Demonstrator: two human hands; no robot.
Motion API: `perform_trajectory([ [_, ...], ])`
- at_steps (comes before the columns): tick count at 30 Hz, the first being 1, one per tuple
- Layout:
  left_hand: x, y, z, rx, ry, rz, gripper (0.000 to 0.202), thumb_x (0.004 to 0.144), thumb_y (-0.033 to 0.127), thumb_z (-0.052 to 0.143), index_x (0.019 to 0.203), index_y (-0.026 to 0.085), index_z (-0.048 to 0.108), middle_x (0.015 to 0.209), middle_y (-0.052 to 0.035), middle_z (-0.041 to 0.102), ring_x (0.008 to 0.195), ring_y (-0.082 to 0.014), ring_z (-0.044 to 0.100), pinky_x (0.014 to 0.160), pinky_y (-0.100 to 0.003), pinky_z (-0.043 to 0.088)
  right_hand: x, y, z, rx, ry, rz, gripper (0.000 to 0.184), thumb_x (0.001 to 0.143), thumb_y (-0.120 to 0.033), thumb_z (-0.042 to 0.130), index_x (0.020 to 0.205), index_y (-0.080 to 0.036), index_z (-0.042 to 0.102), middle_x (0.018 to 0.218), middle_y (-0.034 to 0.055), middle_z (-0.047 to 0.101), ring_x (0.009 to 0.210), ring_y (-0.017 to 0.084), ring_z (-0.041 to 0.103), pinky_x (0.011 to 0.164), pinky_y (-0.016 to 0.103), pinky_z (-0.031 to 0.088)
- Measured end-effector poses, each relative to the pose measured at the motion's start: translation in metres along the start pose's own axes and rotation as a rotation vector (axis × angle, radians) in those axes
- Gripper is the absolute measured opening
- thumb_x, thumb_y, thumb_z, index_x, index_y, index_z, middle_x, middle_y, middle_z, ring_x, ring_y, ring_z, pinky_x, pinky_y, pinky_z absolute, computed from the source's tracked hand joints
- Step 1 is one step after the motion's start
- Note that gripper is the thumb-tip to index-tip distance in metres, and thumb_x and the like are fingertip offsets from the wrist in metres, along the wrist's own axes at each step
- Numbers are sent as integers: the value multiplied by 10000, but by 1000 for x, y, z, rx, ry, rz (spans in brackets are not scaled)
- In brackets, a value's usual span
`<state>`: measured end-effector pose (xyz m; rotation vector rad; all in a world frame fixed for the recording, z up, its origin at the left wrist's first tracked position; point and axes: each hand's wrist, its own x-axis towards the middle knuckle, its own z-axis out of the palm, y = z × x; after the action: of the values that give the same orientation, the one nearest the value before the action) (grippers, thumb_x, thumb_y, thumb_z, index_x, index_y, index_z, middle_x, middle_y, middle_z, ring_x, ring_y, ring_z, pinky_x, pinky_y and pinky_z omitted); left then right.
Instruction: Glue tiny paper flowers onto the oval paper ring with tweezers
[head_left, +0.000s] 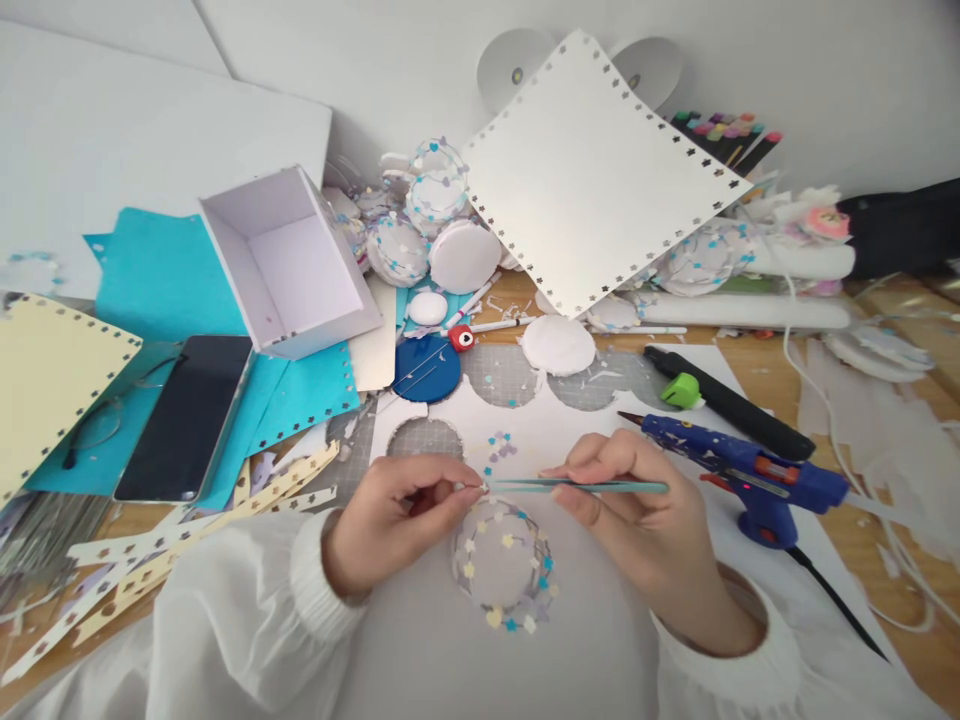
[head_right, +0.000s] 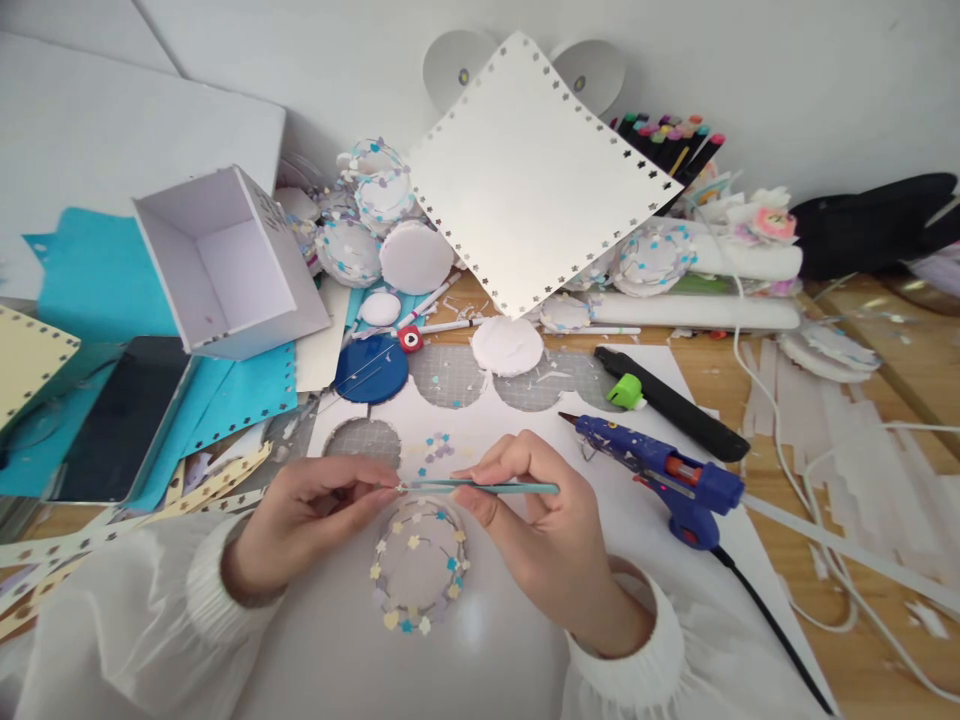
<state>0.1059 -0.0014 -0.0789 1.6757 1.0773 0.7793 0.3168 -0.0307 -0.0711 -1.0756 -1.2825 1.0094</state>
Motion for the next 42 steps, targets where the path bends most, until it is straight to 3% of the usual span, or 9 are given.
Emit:
perform_trajectory([
  [14, 0, 1, -1, 20, -23, 3, 215, 824, 256, 610, 793, 87, 738, 516, -32, 585, 439, -77, 364, 401, -195, 301, -1, 0, -1, 17, -16, 15, 128, 778, -130, 696, 764, -228, 615, 705, -6, 617, 716, 146, 657, 642, 266, 573],
  [19, -1, -2, 1, -8, -12, -5, 224, 830, 281, 619, 798, 104, 752, 532, -52, 626, 445, -89, 409, 412, -206, 310, 0, -2, -1, 36, 5, -45, 142, 775, -88, 680, 768, -221, 630, 698, -12, 603, 706, 143, 659, 671, 292, 596],
  [23, -1, -3, 0, -52, 4, 5, 232, 829, 291, 631, 781, 104, 761, 576, -90, 675, 456, -106, 456, 411, -219, 312, 4, -4, -2, -37, 41, -218, 189, 769, -37, 653, 799, -223, 639, 691, -15, 595, 680, 147, 630, 653, 329, 597],
  [27, -2, -1, -5, -165, 3, 74, 254, 846, 295, 623, 764, 108, 773, 614, -108, 703, 466, -112, 483, 424, -227, 329, 6, -17, -1, -293, 7, -490, 277, 743, 34, 631, 873, -209, 619, 771, 3, 658, 702, 155, 621, 637, 347, 537],
  [30, -6, -3, -7, -331, -26, 58, 296, 865, 357, 612, 781, 126, 777, 457, -41, 604, 380, -77, 387, 388, -216, 281, 2, -38, 7, -639, -163, -771, 185, 803, -15, 611, 894, -175, 614, 865, 22, 729, 702, 127, 613, 692, 348, 499],
  [32, -10, -5, -7, -477, -107, 26, 348, 871, 427, 596, 813, 134, 775, 360, 12, 486, 334, -64, 330, 379, -212, 270, -1, -51, 15, -853, -294, -945, 121, 876, -67, 551, 857, -159, 627, 917, 27, 745, 772, 103, 620, 763, 314, 481],
  [36, -15, -5, -4, -668, -217, -15, 482, 851, 553, 566, 766, 122, 765, 299, 36, 402, 284, -60, 312, 380, -219, 283, -6, -59, 33, -1002, -315, -1282, 195, 826, -102, 607, 669, -211, 569, 837, 10, 743, 790, 136, 613, 744, 301, 453],
  [38, -16, -1, -3, -712, -197, -75, 499, 827, 577, 582, 728, 119, 755, 273, 47, 370, 257, -49, 261, 353, -216, 228, -7, -57, 39, -990, -296, -1349, 209, 797, -115, 631, 644, -220, 536, 797, 7, 738, 749, 158, 615, 713, 324, 447],
  [42, -16, 7, -5, -775, -192, -196, 484, 775, 568, 650, 653, 106, 720, 252, 59, 358, 241, -31, 210, 346, -214, 151, -6, -54, 45, -1013, -350, -1352, 199, 824, -123, 566, 645, -207, 549, 762, 33, 730, 701, 176, 617, 691, 337, 447],
])
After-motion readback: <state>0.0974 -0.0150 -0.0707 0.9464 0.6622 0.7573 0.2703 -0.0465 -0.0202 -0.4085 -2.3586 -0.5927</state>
